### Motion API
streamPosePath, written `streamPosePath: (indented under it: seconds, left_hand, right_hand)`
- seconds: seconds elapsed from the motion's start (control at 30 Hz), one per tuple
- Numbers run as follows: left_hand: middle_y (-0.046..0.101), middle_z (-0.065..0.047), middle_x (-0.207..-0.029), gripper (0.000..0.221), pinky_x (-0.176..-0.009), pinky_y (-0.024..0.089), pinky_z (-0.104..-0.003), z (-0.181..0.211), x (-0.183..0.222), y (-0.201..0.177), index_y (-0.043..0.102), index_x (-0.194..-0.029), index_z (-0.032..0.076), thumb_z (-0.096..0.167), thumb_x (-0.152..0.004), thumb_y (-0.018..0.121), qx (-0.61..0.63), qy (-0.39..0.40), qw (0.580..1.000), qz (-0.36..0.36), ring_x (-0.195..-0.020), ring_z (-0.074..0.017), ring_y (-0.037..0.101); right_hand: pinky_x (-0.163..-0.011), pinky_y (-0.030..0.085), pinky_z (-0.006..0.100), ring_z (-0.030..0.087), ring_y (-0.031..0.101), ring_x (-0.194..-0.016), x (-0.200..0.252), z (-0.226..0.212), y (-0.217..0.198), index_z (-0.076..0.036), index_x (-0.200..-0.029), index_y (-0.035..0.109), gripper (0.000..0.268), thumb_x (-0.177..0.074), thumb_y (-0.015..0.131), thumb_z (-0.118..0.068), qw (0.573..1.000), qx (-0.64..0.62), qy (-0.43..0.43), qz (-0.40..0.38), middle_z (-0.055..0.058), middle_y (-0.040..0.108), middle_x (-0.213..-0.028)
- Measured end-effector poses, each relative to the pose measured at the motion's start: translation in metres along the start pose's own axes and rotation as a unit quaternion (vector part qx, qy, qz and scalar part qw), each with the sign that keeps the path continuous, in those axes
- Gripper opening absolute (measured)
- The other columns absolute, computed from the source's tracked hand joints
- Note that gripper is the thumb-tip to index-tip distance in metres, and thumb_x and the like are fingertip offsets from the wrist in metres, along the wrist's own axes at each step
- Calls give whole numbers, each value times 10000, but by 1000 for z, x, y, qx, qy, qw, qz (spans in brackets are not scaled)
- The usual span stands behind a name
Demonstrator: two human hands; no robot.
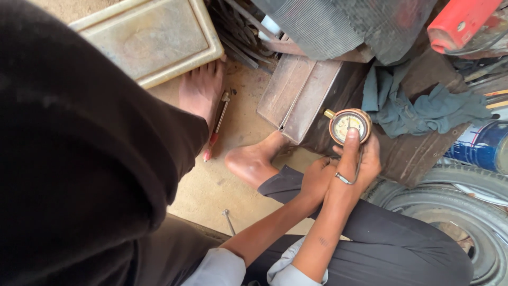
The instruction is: Repairing or adjusting a mechanical component using a pressure gauge and small tools.
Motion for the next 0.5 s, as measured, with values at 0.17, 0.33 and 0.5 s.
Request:
streamPosePath:
  seconds: [0.17, 0.33, 0.5]
  left_hand:
    - [742, -175, -894, 431, -797, 517, -418, 2, -1, 2, 726, -963, 15, 384, -932, 506, 27, 1, 1000, -13, -847, -282, 710]
    - [705, -119, -785, 383, -700, 544, -437, -4, -1, 4, 693, -887, 13, 345, -932, 506, 52, -35, 997, -33, -717, -262, 687]
    - [741, -221, -893, 383, -779, 536, -457, -26, -17, 5, 707, -989, 7, 359, -879, 605, -49, 135, 989, -15, -873, -351, 735]
  right_hand:
    - [-916, 581, 282, 155, 686, -1059, 9, -9, -9, 51, -1287, 610, 332, -1119, 631, -234, 990, -69, -99, 69, 108, 688, -1192]
    - [-971, 558, 290, 149, 673, -1080, 18, -20, -22, 46, -1322, 597, 304, -1196, 563, -229, 966, 42, -183, 176, 110, 664, -1234]
    - [-819, 574, 309, 159, 691, -972, 10, -19, 12, 31, -1305, 589, 374, -1020, 636, -207, 998, 45, -48, 19, 102, 683, -1134]
Point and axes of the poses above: each hand's wrist, its own x-axis away from the middle knuckle, its own y-axis out of the palm, z = x × y, the point moved 3 cm from there along -x, towards the middle knuckle
